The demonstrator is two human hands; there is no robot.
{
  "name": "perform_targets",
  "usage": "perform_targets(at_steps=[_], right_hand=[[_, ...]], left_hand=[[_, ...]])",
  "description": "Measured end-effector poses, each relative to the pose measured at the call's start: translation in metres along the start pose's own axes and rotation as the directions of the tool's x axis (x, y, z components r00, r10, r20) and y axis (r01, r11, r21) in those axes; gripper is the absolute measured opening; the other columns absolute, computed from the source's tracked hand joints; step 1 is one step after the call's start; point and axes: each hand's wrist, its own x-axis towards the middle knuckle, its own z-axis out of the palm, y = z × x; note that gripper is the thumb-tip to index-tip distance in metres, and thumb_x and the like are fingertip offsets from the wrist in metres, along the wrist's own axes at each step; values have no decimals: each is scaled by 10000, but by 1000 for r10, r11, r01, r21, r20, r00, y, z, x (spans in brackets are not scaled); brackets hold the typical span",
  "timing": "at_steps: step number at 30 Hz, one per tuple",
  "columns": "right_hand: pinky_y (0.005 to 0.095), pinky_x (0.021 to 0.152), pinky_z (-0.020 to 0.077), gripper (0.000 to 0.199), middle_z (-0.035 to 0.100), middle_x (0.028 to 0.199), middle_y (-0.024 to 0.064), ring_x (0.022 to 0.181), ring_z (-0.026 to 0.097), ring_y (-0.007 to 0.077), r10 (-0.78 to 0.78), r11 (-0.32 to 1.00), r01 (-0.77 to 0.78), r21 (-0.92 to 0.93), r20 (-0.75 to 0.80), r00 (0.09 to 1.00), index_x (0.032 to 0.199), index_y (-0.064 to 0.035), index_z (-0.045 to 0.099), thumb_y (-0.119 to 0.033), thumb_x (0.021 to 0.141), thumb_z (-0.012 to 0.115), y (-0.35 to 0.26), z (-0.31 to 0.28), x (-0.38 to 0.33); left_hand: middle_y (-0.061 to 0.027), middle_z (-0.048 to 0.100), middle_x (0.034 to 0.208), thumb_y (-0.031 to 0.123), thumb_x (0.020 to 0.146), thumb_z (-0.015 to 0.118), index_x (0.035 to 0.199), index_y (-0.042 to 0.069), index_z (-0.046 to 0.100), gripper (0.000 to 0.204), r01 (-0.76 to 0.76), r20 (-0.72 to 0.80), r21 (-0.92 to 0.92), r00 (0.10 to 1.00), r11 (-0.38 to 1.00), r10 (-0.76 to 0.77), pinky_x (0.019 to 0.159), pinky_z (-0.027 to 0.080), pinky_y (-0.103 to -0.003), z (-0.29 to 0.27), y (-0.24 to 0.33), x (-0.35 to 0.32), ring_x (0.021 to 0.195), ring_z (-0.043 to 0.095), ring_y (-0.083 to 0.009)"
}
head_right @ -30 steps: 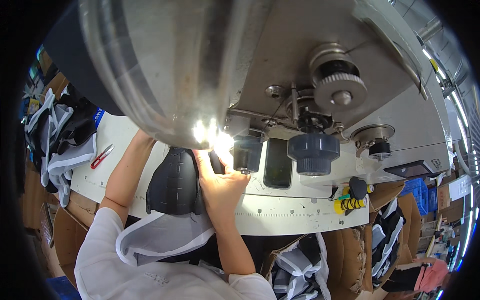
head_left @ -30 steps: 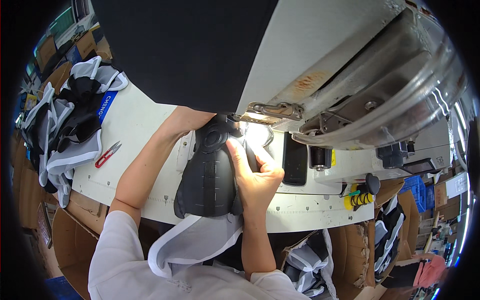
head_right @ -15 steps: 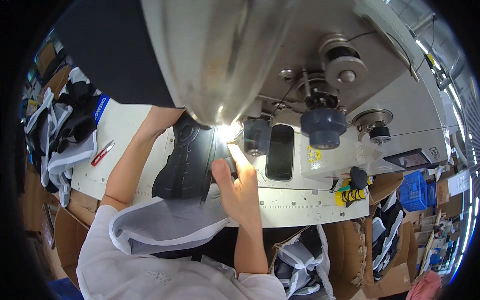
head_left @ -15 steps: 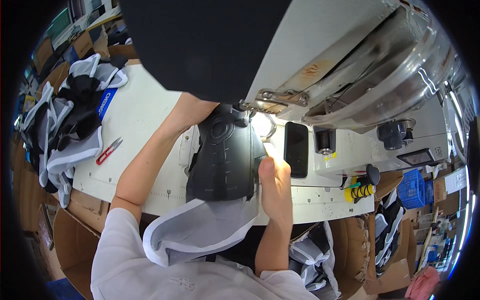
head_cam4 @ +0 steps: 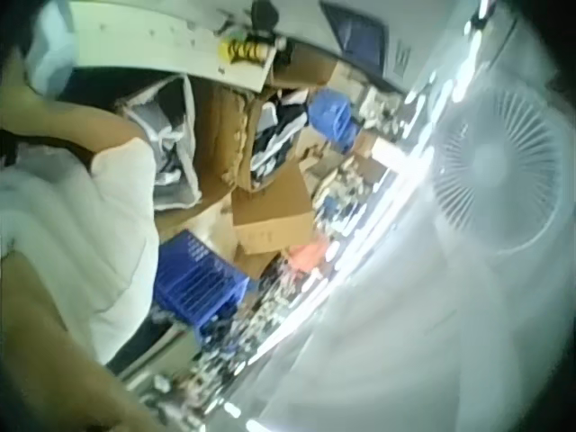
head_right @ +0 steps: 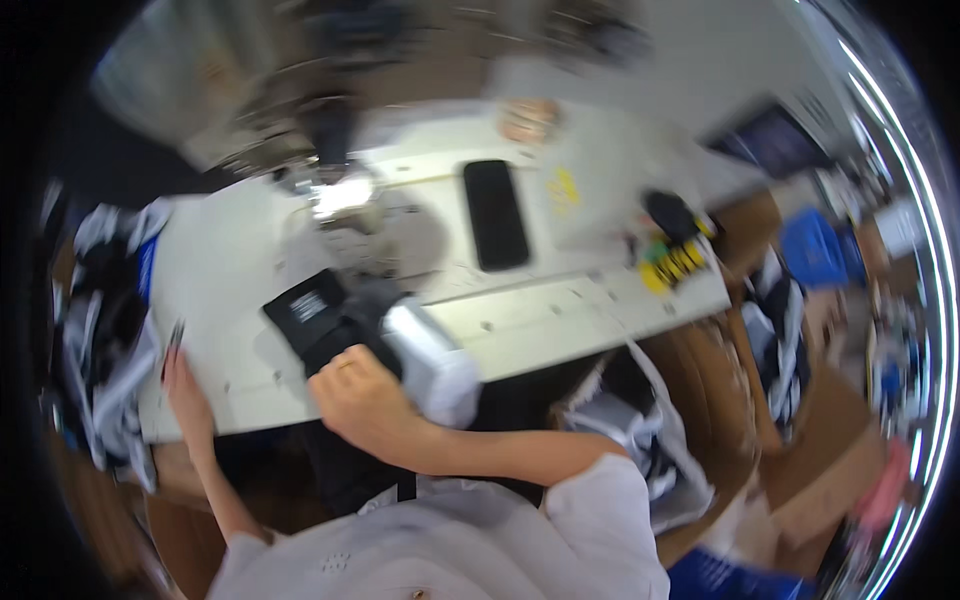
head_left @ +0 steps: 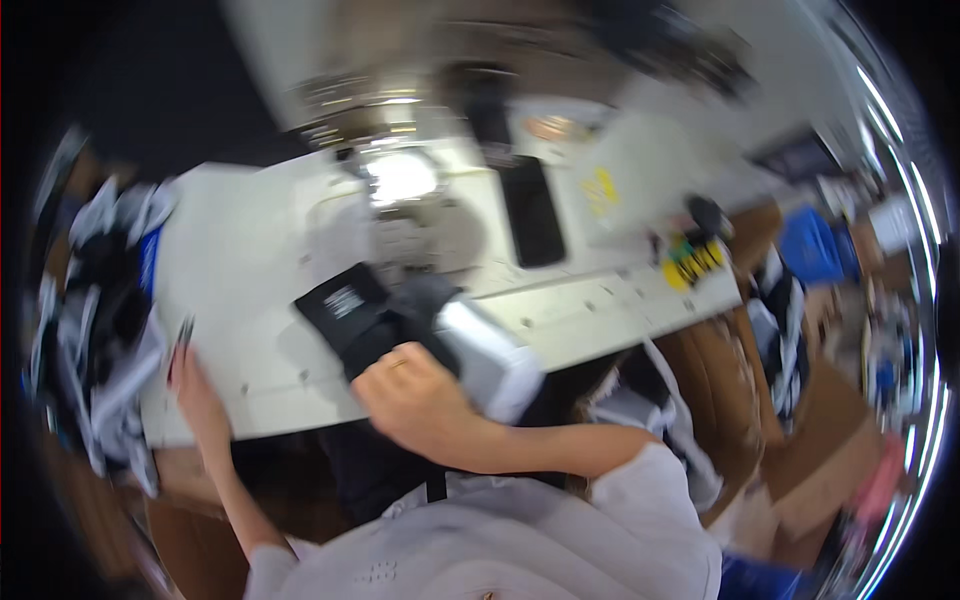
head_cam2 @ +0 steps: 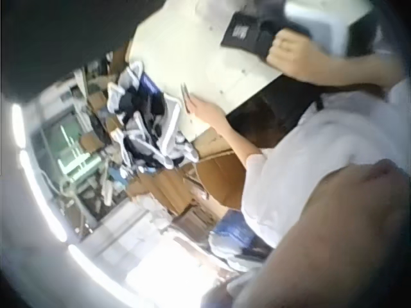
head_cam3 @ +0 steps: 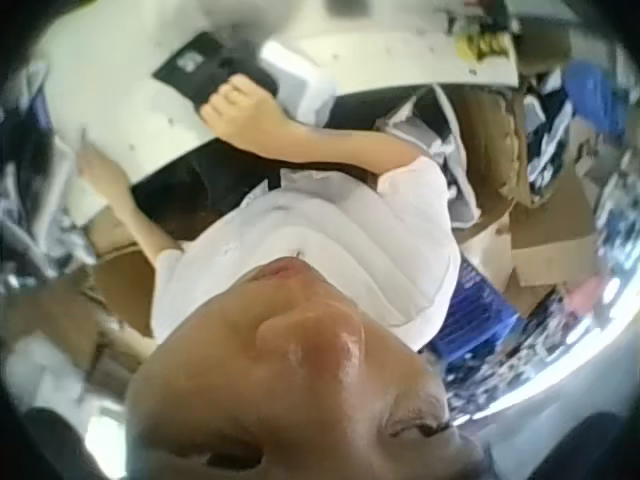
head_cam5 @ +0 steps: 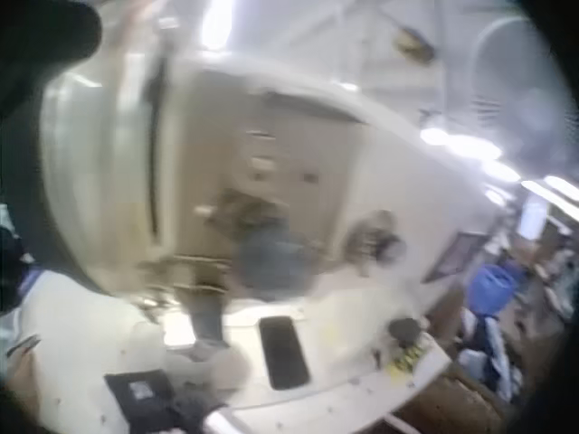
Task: The person retrieves shoe upper pieces, aligns and stitches them together using a sewing machine, trims excess thread with a thread clipper, and places the finished pieces into a box.
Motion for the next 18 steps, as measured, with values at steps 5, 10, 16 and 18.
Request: perform_targets(at_steps=[5,10,16,18], right_hand=[[357,908,410,137,500,795,75,800,547,214,147,989,-139,50,-288,946,803,-53,555,-157,731,610,-10,18,-20],[367,916,400,180,533,824,90,817,563,232,82,996,-83,-35,-25,996,802,-61,553,-188,722,653,5,-2,-44],[367,959,423,118,578,859,78,869,573,235,136,990,-129,48,-199,971,828,-69,573,-139,740,609,26,14,-71],[380,975,430,158,618,1005,117,941,590,251,138,988,-110,108,-295,945,866,-60,594,-115,721,621,24,25,-73]], left_hand=[[-165,605,1139,67,965,552,1187,-13,616,245,47,-106,-419,989,907,-101,869,501,-354,11,6,-23,1035,629,-310],[-147,661,1006,151,989,550,1094,-14,662,225,-60,-136,-141,990,988,41,826,505,-355,10,5,-11,927,653,-287],[-95,654,998,164,1016,519,1100,-9,631,223,277,144,-738,955,616,-258,795,543,-314,19,57,-8,934,647,-193],[-101,609,1080,106,1021,479,1157,10,581,195,234,158,-816,970,529,-185,867,542,-315,16,95,-15,966,628,-194]])
